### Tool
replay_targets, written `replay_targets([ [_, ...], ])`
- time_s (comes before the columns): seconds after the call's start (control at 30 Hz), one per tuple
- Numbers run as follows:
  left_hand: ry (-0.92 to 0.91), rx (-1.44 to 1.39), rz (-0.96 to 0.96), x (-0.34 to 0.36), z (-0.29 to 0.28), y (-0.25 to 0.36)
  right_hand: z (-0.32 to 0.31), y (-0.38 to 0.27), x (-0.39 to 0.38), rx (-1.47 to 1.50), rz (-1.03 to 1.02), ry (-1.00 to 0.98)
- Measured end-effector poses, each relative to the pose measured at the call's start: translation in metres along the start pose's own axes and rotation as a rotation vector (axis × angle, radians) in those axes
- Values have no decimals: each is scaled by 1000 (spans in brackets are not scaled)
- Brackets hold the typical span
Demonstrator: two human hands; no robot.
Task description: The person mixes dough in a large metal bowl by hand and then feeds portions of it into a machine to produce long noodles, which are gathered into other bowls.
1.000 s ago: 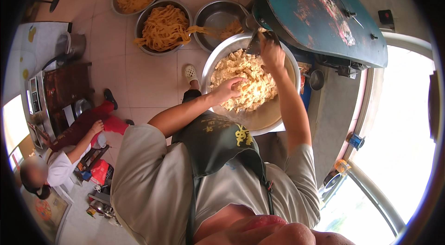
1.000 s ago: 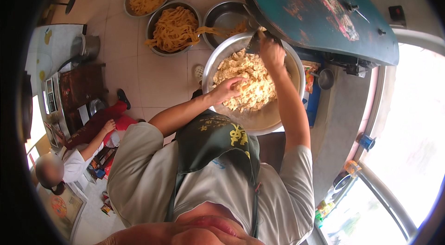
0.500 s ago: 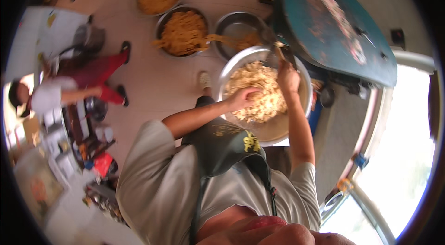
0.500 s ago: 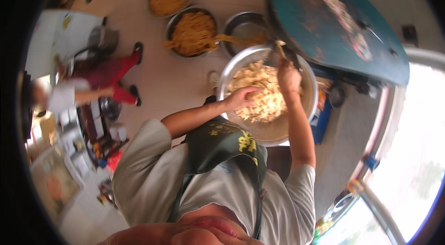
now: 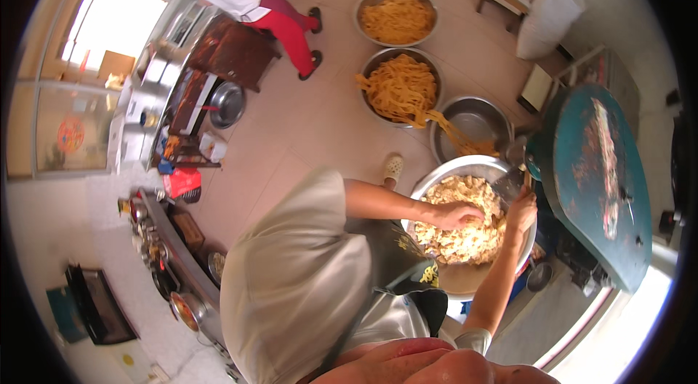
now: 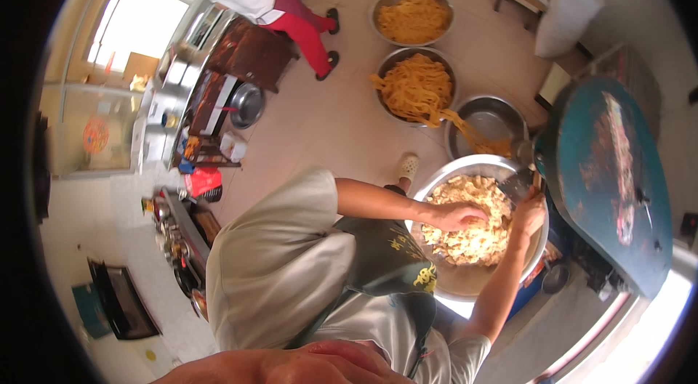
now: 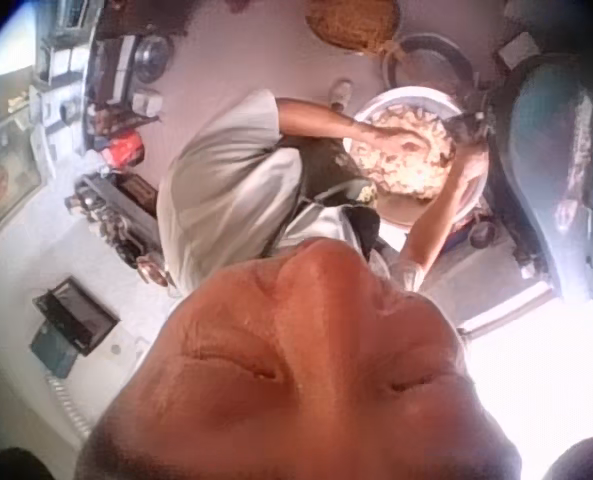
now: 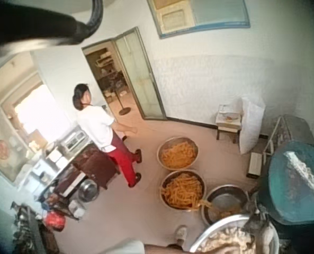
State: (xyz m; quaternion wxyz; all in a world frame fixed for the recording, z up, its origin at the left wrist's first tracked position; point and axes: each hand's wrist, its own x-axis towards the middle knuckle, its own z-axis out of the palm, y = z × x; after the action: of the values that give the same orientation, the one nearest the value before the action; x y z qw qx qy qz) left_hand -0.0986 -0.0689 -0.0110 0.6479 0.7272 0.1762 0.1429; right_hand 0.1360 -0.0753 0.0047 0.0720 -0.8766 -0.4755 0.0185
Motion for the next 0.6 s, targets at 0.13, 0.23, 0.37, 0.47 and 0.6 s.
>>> replay_targets([
  [0.13, 13, -178, 0, 6, 6, -1, 4, -7, -9, 18, -59, -264],
  [0.23, 36, 63, -10, 21, -7, 30, 23, 10, 22, 95, 71, -194],
  [0.37, 75, 403, 345, 76, -17, 43, -17, 25, -7, 140, 100, 16],
  [0.47, 24, 773, 205, 122, -11, 46, -36, 51, -44, 232, 88, 54],
  [0.6, -3, 1065, 444, 135, -10, 37, -84, 74, -97, 380, 126, 96],
])
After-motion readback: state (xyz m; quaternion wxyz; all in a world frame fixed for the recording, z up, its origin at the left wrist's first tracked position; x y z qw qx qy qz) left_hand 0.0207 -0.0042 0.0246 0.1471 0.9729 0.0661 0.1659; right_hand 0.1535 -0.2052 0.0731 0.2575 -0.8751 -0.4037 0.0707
